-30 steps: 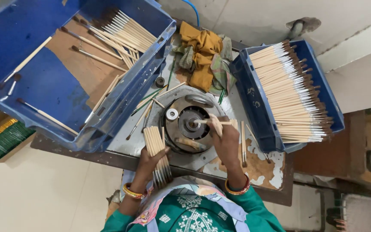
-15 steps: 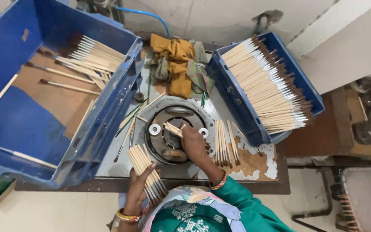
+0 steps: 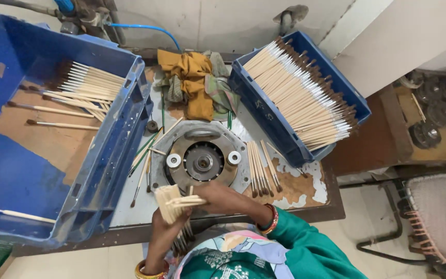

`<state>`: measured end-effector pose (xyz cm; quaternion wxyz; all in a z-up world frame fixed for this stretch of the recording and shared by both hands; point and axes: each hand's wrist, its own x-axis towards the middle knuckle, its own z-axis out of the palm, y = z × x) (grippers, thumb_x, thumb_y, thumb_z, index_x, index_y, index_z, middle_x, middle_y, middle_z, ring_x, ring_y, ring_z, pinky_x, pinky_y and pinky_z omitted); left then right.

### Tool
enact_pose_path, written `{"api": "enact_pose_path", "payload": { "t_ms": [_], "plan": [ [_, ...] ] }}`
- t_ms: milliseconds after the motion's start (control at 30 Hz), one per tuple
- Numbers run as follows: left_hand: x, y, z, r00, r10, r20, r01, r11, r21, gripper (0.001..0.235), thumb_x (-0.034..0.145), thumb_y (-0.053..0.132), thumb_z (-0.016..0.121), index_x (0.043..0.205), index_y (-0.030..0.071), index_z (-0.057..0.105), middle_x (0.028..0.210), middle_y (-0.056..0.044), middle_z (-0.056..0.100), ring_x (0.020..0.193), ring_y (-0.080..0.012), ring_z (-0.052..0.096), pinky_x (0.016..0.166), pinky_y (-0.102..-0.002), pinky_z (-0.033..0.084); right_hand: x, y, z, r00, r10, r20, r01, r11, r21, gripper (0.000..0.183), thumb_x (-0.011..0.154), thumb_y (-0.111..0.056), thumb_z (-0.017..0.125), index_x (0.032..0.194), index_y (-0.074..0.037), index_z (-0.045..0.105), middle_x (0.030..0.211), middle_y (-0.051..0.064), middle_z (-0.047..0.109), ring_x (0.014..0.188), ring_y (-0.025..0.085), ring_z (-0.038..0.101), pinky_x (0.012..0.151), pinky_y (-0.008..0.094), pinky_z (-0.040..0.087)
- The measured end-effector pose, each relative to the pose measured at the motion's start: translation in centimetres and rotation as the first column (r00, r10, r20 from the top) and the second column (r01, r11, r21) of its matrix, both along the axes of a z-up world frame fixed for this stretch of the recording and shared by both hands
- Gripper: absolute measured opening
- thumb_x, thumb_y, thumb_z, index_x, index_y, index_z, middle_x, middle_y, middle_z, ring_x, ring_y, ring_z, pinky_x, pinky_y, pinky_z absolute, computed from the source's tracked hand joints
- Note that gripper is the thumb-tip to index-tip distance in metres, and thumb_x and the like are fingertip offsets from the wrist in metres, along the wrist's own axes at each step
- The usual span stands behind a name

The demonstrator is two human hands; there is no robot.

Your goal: The recorder is inserting wooden brush handles into a crimping machine to secure the ferrules and bristles.

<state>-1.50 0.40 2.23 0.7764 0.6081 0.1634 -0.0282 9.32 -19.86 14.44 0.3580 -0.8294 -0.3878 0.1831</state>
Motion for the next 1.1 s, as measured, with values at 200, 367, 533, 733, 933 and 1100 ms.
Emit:
{"api": "enact_pose_path", "payload": {
  "t_ms": [200,367,533,733,933,1100],
  "plan": [
    [1.1,-0.2,-1.7,0.992,0.020,-0.122,-0.040,0.986,-0.163,0.030,0.083,0.013,0.081,0.109,0.002,0.069,0.087,-0.010,0.074,0.074,-0.0202,0.069,0.060,-0.033,0.056,3.7,-2.3,-2.2,0.844,-0.514,0.155,0.488,0.855,0.176,0.017,0.091,-0.021,0.080,0.100,-0.013,0.068,0.083,0.013,0.073,0.071,0.032,0.073,0.065,0.045,0.055],
    [0.8,-0.3,-2.3,0.935,0.167,-0.312,-0.271,0.904,-0.331,0.040,0.079,0.017,0.081,0.112,0.003,0.064,0.090,-0.009,0.073,0.076,-0.0196,0.070,0.058,-0.033,0.056,5.9,-0.9,-5.8,0.826,-0.308,0.472,0.391,0.917,-0.085,0.039,0.078,-0.007,0.073,0.116,-0.005,0.062,0.085,0.019,0.068,0.077,0.042,0.066,0.065,0.054,0.051],
    [-0.4,-1.0,-3.7,0.901,0.178,-0.395,-0.319,0.890,-0.325,0.046,0.079,0.019,0.082,0.116,0.002,0.061,0.094,-0.011,0.072,0.080,-0.0194,0.072,0.060,-0.033,0.057,5.1,-1.0,-8.0,0.823,-0.365,0.436,0.417,0.909,-0.027,0.042,0.082,-0.007,0.072,0.123,-0.004,0.061,0.086,0.019,0.068,0.078,0.043,0.066,0.067,0.053,0.052],
    [1.3,-0.9,-5.4,0.936,0.183,-0.302,-0.297,0.869,-0.395,0.048,0.078,0.020,0.080,0.118,0.005,0.059,0.095,-0.012,0.074,0.078,-0.0230,0.071,0.059,-0.035,0.058,5.6,0.5,-8.8,0.790,-0.463,0.402,0.486,0.873,0.051,0.039,0.081,-0.007,0.074,0.116,0.000,0.058,0.088,0.021,0.067,0.078,0.043,0.066,0.066,0.054,0.051],
    [0.3,-0.1,-2.9,0.945,0.103,-0.310,-0.224,0.895,-0.386,0.041,0.079,0.017,0.081,0.112,0.000,0.064,0.095,-0.017,0.073,0.077,-0.0247,0.074,0.060,-0.039,0.060,5.4,-0.6,-10.8,0.780,-0.455,0.429,0.456,0.883,0.108,0.029,0.083,-0.003,0.074,0.106,-0.001,0.057,0.093,0.023,0.065,0.091,0.045,0.065,0.076,0.052,0.050],
    [0.0,0.2,-0.3,0.984,0.017,-0.178,-0.062,0.966,-0.252,0.037,0.079,0.016,0.083,0.109,-0.001,0.069,0.093,-0.018,0.076,0.076,-0.0213,0.074,0.064,-0.036,0.060,1.2,0.5,-3.2,0.792,-0.557,0.251,0.510,0.829,0.231,0.049,0.076,-0.001,0.072,0.122,0.003,0.056,0.091,0.025,0.066,0.086,0.047,0.066,0.072,0.052,0.050]
  ]
}}
